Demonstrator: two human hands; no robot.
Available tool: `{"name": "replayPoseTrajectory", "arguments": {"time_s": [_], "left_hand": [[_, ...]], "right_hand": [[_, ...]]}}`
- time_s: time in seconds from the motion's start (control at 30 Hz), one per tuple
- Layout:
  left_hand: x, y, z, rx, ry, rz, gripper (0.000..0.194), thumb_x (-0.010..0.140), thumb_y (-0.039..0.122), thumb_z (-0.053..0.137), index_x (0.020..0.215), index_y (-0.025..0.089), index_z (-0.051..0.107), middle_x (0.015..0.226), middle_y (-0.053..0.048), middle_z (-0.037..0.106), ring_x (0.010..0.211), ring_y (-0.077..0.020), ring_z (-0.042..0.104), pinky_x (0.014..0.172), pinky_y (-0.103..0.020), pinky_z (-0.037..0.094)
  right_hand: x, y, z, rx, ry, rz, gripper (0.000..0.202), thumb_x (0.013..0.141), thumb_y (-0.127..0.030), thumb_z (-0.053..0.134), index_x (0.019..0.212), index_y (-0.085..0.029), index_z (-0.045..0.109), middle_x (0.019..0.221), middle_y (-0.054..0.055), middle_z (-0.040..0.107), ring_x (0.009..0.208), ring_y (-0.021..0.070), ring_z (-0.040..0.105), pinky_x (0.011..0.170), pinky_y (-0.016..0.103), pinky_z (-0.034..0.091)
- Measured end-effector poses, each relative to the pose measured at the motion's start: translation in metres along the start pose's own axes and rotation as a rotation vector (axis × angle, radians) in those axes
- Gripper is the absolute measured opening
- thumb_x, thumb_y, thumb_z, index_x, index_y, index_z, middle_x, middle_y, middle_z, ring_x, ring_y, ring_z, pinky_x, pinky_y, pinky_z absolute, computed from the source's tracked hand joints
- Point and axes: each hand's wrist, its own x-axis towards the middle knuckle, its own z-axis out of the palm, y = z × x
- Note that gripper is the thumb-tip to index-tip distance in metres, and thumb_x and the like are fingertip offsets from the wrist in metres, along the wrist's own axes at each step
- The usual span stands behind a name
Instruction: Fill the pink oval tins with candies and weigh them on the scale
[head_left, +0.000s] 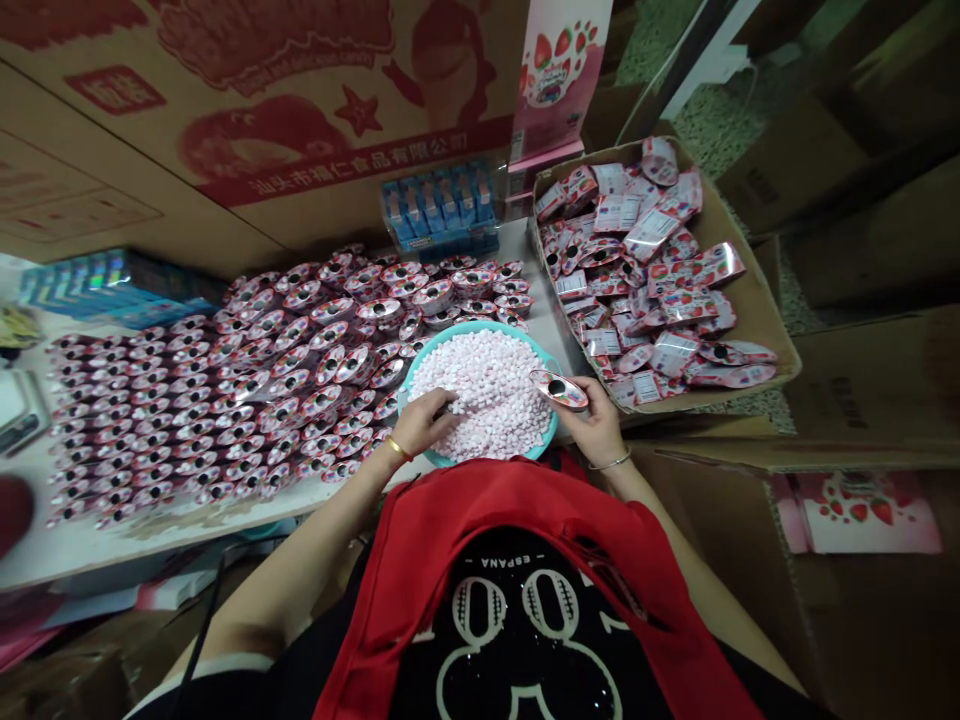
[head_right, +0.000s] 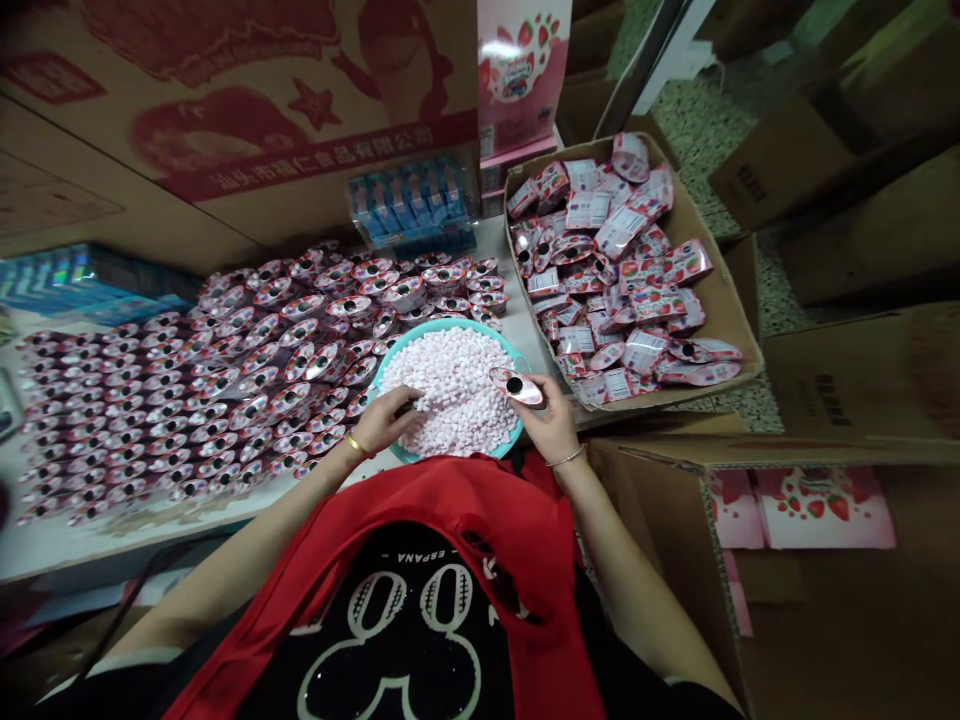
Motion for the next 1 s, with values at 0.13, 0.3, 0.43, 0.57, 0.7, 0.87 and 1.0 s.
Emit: {"name": "replayPoseTrajectory", "arguments": {"time_s": [0.13, 0.3, 0.43, 0.57, 0.7, 0.87, 1.0], "left_hand": [[0.001, 0.017, -0.027, -0.042, 0.020, 0.102, 0.027, 0.090, 0.039, 0.050, 0.106, 0.018, 0.055, 0.094, -0.006, 0.061, 0.085, -0.0160, 0.058, 0.078, -0.028, 0.046], [0.011, 0.047, -0.060, -0.006, -0.035, 0.186, 0.025, 0.091, 0.037, 0.048, 0.108, 0.019, 0.054, 0.093, -0.006, 0.061, 0.084, -0.0153, 0.058, 0.078, -0.027, 0.045], [0.023, 0.074, -0.080, 0.197, -0.132, 0.190, 0.021, 0.090, 0.033, 0.047, 0.103, 0.018, 0.056, 0.092, -0.006, 0.061, 0.083, -0.0167, 0.059, 0.074, -0.027, 0.045], [0.032, 0.106, -0.093, 0.452, -0.230, 0.115, 0.016, 0.089, 0.028, 0.045, 0.092, 0.019, 0.058, 0.087, -0.006, 0.061, 0.079, -0.0182, 0.058, 0.066, -0.027, 0.044], [0.036, 0.131, -0.091, 0.560, -0.239, 0.058, 0.011, 0.086, 0.021, 0.047, 0.083, 0.019, 0.058, 0.080, -0.006, 0.058, 0.073, -0.0200, 0.057, 0.062, -0.030, 0.043], [0.034, 0.144, -0.089, 0.514, -0.207, 0.085, 0.019, 0.087, 0.014, 0.041, 0.084, 0.018, 0.059, 0.077, -0.008, 0.054, 0.077, -0.0219, 0.056, 0.069, -0.034, 0.045], [0.022, 0.119, -0.106, 0.553, -0.107, 0.062, 0.020, 0.091, 0.028, 0.041, 0.097, 0.021, 0.059, 0.087, -0.006, 0.058, 0.084, -0.0214, 0.056, 0.070, -0.031, 0.044]], "right_hand": [[0.002, 0.000, 0.001, -0.149, -0.057, -0.115, 0.029, 0.078, -0.023, 0.062, 0.106, -0.022, 0.058, 0.105, 0.008, 0.066, 0.095, 0.0230, 0.062, 0.085, 0.038, 0.050], [0.005, -0.005, 0.012, -0.253, -0.100, -0.234, 0.038, 0.074, -0.012, 0.055, 0.111, -0.021, 0.056, 0.112, 0.010, 0.063, 0.106, 0.0253, 0.058, 0.092, 0.042, 0.047], [0.006, -0.008, 0.024, -0.246, -0.138, -0.269, 0.040, 0.073, -0.010, 0.054, 0.111, -0.021, 0.055, 0.112, 0.009, 0.063, 0.106, 0.0251, 0.058, 0.094, 0.042, 0.046], [0.005, -0.009, 0.031, -0.243, -0.163, -0.271, 0.041, 0.071, -0.011, 0.055, 0.111, -0.020, 0.056, 0.112, 0.010, 0.063, 0.107, 0.0264, 0.056, 0.095, 0.043, 0.045], [0.005, -0.011, 0.033, -0.246, -0.179, -0.263, 0.045, 0.070, -0.009, 0.054, 0.112, -0.022, 0.056, 0.113, 0.009, 0.062, 0.109, 0.0272, 0.055, 0.096, 0.044, 0.044], [0.003, -0.012, 0.033, -0.222, -0.178, -0.266, 0.049, 0.068, -0.006, 0.051, 0.113, -0.024, 0.055, 0.115, 0.009, 0.061, 0.111, 0.0272, 0.054, 0.098, 0.046, 0.043], [0.005, -0.008, 0.032, -0.127, -0.133, -0.194, 0.038, 0.074, -0.014, 0.058, 0.111, -0.024, 0.055, 0.114, 0.009, 0.061, 0.109, 0.0257, 0.056, 0.097, 0.042, 0.044]]}}
